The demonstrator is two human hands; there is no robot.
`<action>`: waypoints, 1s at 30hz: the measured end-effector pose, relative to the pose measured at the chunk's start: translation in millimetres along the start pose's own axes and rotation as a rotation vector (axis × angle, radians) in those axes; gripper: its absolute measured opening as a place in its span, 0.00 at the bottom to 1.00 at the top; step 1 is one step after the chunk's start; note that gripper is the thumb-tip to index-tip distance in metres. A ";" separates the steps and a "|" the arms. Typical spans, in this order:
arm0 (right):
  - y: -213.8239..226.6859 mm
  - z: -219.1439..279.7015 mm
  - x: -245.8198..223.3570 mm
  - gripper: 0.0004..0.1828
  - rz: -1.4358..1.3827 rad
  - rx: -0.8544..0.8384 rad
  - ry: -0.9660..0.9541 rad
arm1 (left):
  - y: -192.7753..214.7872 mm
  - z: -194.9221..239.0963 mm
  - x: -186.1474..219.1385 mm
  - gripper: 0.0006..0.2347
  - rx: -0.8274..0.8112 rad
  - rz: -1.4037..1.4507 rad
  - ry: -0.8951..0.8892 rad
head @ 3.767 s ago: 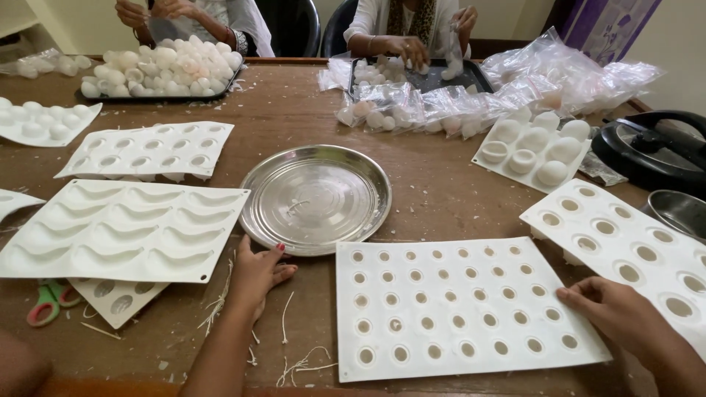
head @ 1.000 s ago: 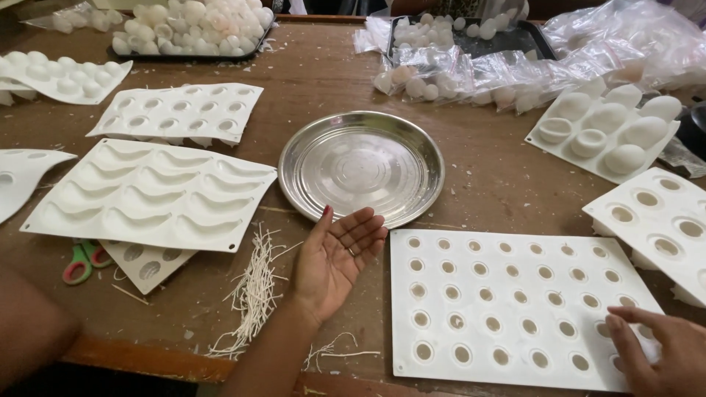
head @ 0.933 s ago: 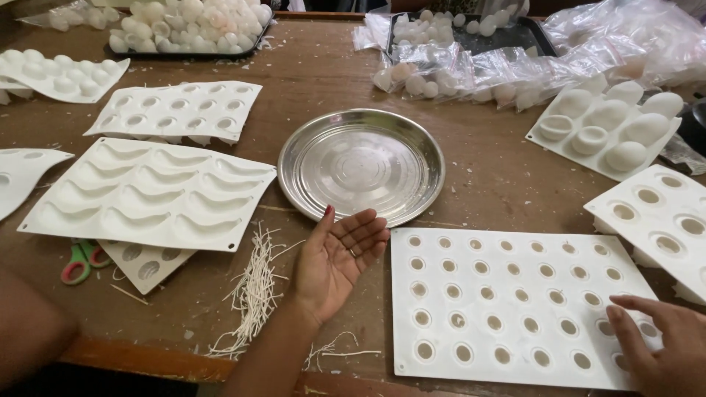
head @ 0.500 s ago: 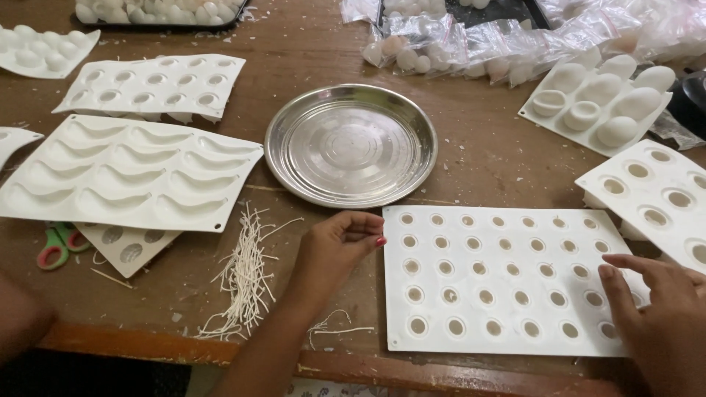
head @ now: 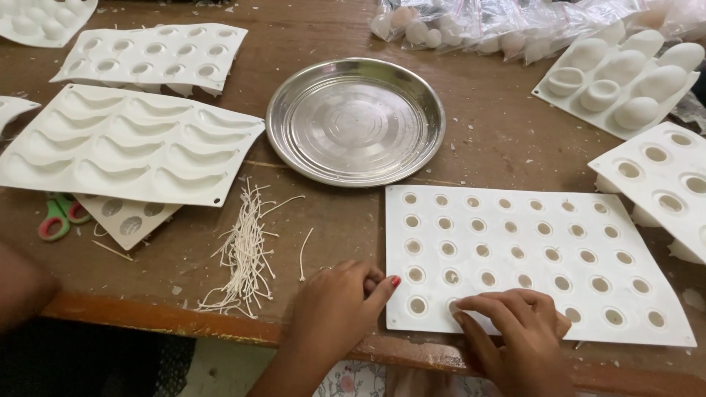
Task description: The person flexes a white silicone mold sheet and presses small wax candle shapes out of its cavities by hand, briefly using scissors to help release stuck pieces, and places the removed wax pieces onto a round metal tray. Other people across the table perform similar demolding work.
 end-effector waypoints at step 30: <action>-48.7 71.0 12.4 0.23 -0.881 -0.651 -0.886 | -41.6 -6.0 -2.9 0.13 0.016 1.252 0.109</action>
Point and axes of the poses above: each hand's wrist, its own z-axis away from the middle knuckle, its own y-axis out of the back of the hand, x = y × z, the point moved 3 cm from there along -z, towards the middle knuckle, and after that the axes turned 2 degrees about z, right-handed, at the moved point
